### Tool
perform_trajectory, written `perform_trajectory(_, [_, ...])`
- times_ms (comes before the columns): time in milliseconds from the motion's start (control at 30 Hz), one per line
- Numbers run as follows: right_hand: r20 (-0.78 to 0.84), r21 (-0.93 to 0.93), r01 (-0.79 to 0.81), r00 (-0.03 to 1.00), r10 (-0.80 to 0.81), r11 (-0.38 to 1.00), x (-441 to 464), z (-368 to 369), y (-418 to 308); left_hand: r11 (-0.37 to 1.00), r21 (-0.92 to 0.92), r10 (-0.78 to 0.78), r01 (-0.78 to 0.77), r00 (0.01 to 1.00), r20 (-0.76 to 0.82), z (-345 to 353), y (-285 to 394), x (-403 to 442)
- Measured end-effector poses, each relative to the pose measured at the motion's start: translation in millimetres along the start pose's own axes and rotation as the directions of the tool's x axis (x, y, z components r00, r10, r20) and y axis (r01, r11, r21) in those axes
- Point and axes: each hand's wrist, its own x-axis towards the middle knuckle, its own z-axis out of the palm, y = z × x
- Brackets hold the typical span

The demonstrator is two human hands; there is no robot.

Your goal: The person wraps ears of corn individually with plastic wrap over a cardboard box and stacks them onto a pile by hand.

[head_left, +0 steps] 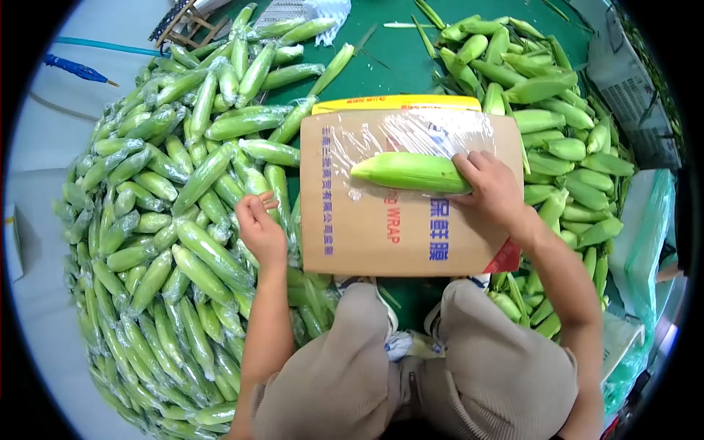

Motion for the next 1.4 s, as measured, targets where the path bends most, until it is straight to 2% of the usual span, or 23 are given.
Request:
perform_trajectory(67, [-0.015,0.053,-0.002,1.0,0.003,0.999,-2,2,-9,0.982,0.039,0.184,-0.185,0.982,0.036,-3,7,-6])
perform_trajectory(100, [-0.048,0.061,-0.007,0.999,0.01,0.998,-2,5,-13,0.88,0.159,0.408,-0.447,0.884,0.228,-1,39,-7])
perform_trajectory(167, [-0.069,0.071,-0.008,0.998,0.013,0.997,-2,10,-12,0.715,0.245,0.477,-0.654,0.714,0.513,19,65,-4])
perform_trajectory(267, [-0.133,0.06,-0.046,0.99,0.053,0.997,-2,14,-19,0.786,0.246,0.377,-0.567,0.755,0.536,47,40,4])
perform_trajectory(300, [-0.138,0.056,-0.045,0.989,0.052,0.997,-2,14,-20,0.773,0.231,0.432,-0.59,0.758,0.489,51,42,7])
perform_trajectory(367, [-0.156,0.049,-0.056,0.986,0.063,0.997,-3,14,-19,0.894,0.184,0.276,-0.408,0.826,0.491,50,49,3])
perform_trajectory(433, [-0.206,0.06,-0.057,0.976,0.068,0.997,-3,14,-18,0.906,0.186,0.233,-0.379,0.817,0.528,51,57,7])
perform_trajectory(500, [-0.214,0.064,-0.065,0.974,0.078,0.996,-7,17,-19,0.838,0.243,0.275,-0.488,0.763,0.585,48,56,6])
perform_trajectory(600, [-0.191,0.044,-0.07,0.978,0.077,0.997,-2,17,-18,0.796,0.189,0.411,-0.576,0.742,0.53,54,36,3])
perform_trajectory(667, [-0.164,0.046,-0.077,0.983,0.083,0.996,-3,15,-21,0.931,0.148,0.251,-0.333,0.88,0.403,47,29,-1])
perform_trajectory(700, [-0.092,0.077,-0.096,0.99,0.103,0.992,-4,13,-18,0.971,0.111,0.162,-0.211,0.926,0.34,43,29,-3])
perform_trajectory(800, [-0.015,0.065,-0.016,1.0,0.017,0.998,-5,7,-17,0.953,-0.297,0.003,0.051,0.984,0.18,26,34,-45])
perform_trajectory(833, [0.021,0.074,0.025,0.999,-0.027,0.997,-10,8,-18,0.852,-0.519,0.039,0.06,0.983,0.179,24,37,-55])
perform_trajectory(933, [0.09,0.145,0.122,0.987,-0.136,0.982,-29,12,-34,0.825,-0.563,0.121,-0.049,0.989,0.09,22,54,-77])
perform_trajectory(1000, [0.175,0.142,0.142,0.971,-0.166,0.98,-30,13,-40,0.886,-0.285,0.428,-0.365,0.88,0.205,25,54,-81])
perform_trajectory(1067, [0.275,0.154,0.118,0.949,-0.157,0.981,-15,-1,-34,0.715,-0.047,0.642,-0.697,0.629,0.438,44,82,-75])
perform_trajectory(1100, [0.259,0.106,0.12,0.955,-0.144,0.987,-4,-12,-34,0.718,-0.002,0.611,-0.696,0.63,0.479,56,81,-65])
perform_trajectory(1167, [-0.172,0.094,-0.02,0.984,0.036,0.995,9,-5,-31,0.753,0.279,0.27,-0.596,0.666,0.695,77,107,-25])
perform_trajectory(1233, [-0.426,0.137,-0.062,0.897,0.116,0.989,37,2,-19,0.57,0.449,0.265,-0.689,0.67,0.693,114,118,42])
perform_trajectory(1267, [-0.445,0.107,-0.022,0.893,0.068,0.994,50,0,-15,0.544,0.518,0.355,-0.66,0.741,0.57,129,119,69])
perform_trajectory(1300, [-0.372,0.057,0.018,0.928,0.005,0.998,60,-2,-13,0.503,0.576,0.393,-0.645,0.764,0.512,142,126,97])
perform_trajectory(1333, [-0.295,0.013,0.061,0.954,-0.055,0.998,69,-2,-12,0.55,0.539,0.457,-0.638,0.77,0.445,144,136,114])
perform_trajectory(1400, [-0.295,-0.166,0.107,0.943,-0.153,0.98,84,13,-8,0.724,0.304,0.54,-0.62,0.782,0.31,148,143,114])
